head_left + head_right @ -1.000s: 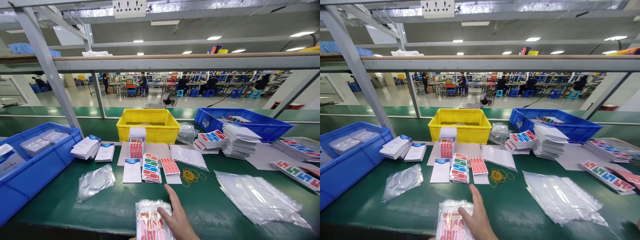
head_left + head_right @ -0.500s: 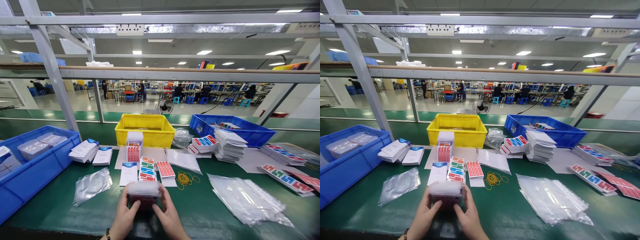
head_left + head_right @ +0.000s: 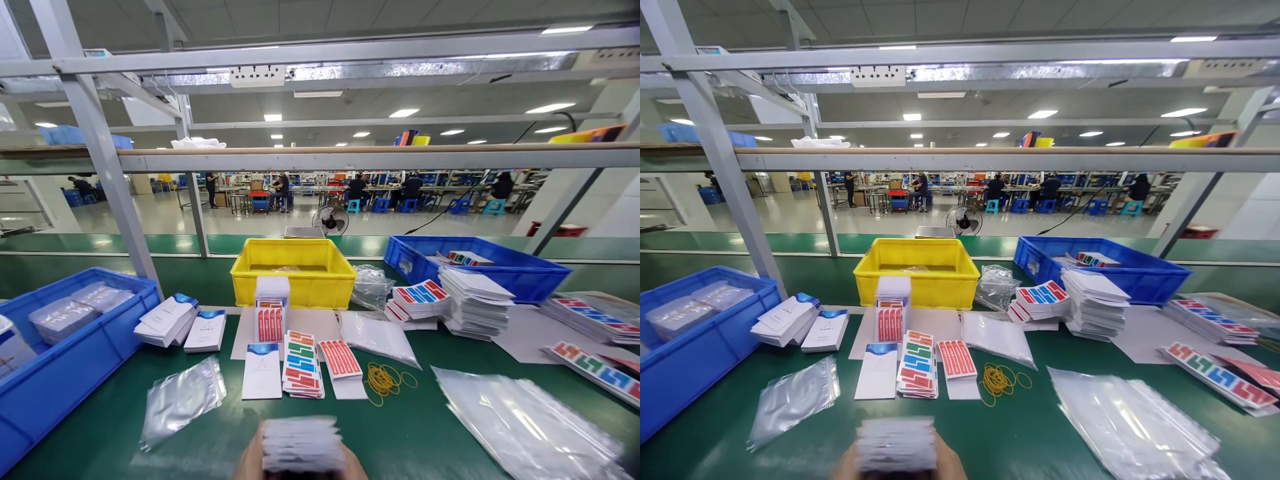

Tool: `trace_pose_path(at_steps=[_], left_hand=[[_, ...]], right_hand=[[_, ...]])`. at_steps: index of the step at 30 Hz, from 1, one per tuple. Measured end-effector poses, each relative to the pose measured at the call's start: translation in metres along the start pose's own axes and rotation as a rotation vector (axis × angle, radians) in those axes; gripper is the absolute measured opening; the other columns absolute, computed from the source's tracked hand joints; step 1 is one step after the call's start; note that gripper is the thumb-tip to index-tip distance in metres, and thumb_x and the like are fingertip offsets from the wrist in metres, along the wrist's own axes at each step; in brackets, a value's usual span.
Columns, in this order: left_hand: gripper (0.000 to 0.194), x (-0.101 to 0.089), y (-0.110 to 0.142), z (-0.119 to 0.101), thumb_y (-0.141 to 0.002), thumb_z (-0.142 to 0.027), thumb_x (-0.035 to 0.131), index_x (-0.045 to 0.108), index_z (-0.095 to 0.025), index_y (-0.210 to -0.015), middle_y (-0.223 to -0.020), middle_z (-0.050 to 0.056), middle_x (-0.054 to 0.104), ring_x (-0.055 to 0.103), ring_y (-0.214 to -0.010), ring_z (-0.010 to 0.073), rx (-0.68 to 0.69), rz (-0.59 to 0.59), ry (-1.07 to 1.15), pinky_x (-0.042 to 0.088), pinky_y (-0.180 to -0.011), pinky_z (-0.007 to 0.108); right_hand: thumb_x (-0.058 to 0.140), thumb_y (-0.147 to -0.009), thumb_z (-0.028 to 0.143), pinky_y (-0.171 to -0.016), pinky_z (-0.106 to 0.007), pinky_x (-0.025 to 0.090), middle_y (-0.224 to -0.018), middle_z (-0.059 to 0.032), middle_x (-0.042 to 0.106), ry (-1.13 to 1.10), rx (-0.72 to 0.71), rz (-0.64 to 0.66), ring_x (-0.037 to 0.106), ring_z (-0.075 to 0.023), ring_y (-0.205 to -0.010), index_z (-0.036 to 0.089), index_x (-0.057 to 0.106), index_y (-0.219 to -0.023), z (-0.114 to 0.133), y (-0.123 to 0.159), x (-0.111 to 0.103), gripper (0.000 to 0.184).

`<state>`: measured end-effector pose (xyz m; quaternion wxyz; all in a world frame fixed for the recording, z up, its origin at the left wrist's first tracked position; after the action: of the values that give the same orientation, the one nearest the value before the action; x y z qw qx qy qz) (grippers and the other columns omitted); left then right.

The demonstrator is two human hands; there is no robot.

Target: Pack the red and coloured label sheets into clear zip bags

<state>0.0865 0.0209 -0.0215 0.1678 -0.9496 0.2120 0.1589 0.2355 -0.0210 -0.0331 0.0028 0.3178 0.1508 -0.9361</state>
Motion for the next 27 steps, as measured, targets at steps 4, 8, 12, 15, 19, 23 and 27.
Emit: trace_pose_path(at_steps=[4, 8, 12, 15, 19, 23, 27], left_hand=[[0.030, -0.017, -0.021, -0.022, -0.073, -0.018, 0.052, 0.066, -0.025, -0.098, -0.105, 0.011, 0.068, 0.062, -0.099, 0.0272, 0.092, 0.043, -0.127, 0.048, -0.086, 0.037], [0.026, -0.049, -0.080, -0.055, -0.071, -0.018, 0.055, 0.067, -0.025, -0.094, -0.103, 0.007, 0.069, 0.061, -0.098, 0.0264, 0.063, 0.071, -0.152, 0.046, -0.089, 0.038], [0.026, -0.081, -0.151, -0.051, -0.072, -0.022, 0.055, 0.064, -0.023, -0.096, -0.104, 0.007, 0.068, 0.060, -0.099, 0.0280, -0.008, 0.029, -0.154, 0.045, -0.089, 0.039], [0.027, -0.089, -0.189, -0.025, -0.069, -0.015, 0.056, 0.063, -0.019, -0.095, -0.102, 0.009, 0.068, 0.061, -0.096, 0.0285, -0.066, 0.019, -0.143, 0.046, -0.086, 0.039], [0.033, -0.085, -0.214, 0.009, -0.068, -0.011, 0.059, 0.060, -0.016, -0.100, -0.104, 0.011, 0.067, 0.061, -0.095, 0.0262, -0.125, 0.031, -0.115, 0.046, -0.085, 0.038], [0.028, -0.075, -0.227, 0.031, -0.072, -0.017, 0.063, 0.058, -0.015, -0.100, -0.103, 0.007, 0.065, 0.060, -0.095, 0.0223, -0.156, 0.019, -0.092, 0.044, -0.087, 0.044], [0.040, -0.075, -0.237, 0.042, -0.067, -0.019, 0.068, 0.054, -0.016, -0.105, -0.109, 0.010, 0.060, 0.052, -0.108, 0.0262, -0.169, -0.101, -0.053, 0.035, -0.096, 0.046]], right_hand=[[0.047, -0.069, 0.012, -0.076, -0.030, 0.052, -0.098, -0.0060, 0.070, 0.098, -0.066, 0.043, 0.066, -0.0237, -0.090, 0.026, 0.066, -0.094, 0.016, -0.021, -0.007, 0.034], [0.044, -0.075, 0.014, -0.086, -0.033, 0.047, -0.109, -0.0079, 0.066, 0.139, -0.061, -0.075, 0.060, -0.0232, -0.103, 0.022, 0.062, -0.103, 0.049, -0.080, -0.042, 0.034], [0.049, -0.077, 0.020, -0.080, -0.031, 0.046, -0.105, -0.0078, 0.066, 0.228, 0.118, -0.135, 0.060, -0.0234, -0.098, 0.020, 0.057, -0.106, 0.042, -0.153, -0.061, 0.030], [0.053, -0.074, 0.019, -0.077, -0.031, 0.045, -0.096, -0.0083, 0.067, 0.268, 0.175, -0.118, 0.061, -0.0244, -0.091, 0.017, 0.058, -0.099, 0.025, -0.195, -0.059, 0.026], [0.059, -0.068, 0.020, -0.083, -0.036, 0.042, -0.094, -0.0133, 0.066, 0.314, 0.234, -0.097, 0.059, -0.0293, -0.094, 0.011, 0.060, -0.095, -0.001, -0.222, -0.050, 0.028], [0.061, -0.065, 0.015, -0.089, -0.038, 0.038, -0.099, -0.0133, 0.064, 0.306, 0.291, -0.116, 0.055, -0.0299, -0.101, 0.012, 0.059, -0.099, -0.021, -0.230, -0.047, 0.034], [0.060, -0.064, 0.013, -0.093, -0.042, 0.036, -0.102, -0.0141, 0.062, 0.202, 0.334, -0.178, 0.053, -0.0315, -0.105, 0.013, 0.056, -0.101, -0.038, -0.237, -0.053, 0.037]])
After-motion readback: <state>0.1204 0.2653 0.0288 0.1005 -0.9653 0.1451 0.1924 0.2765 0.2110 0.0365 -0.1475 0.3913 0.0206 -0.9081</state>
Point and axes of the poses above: each hand's wrist, its own y-axis away from the middle knuckle, its own x-axis out of the palm, z = x × y, the point moved 9 cm from there along -y, towards the middle knuckle
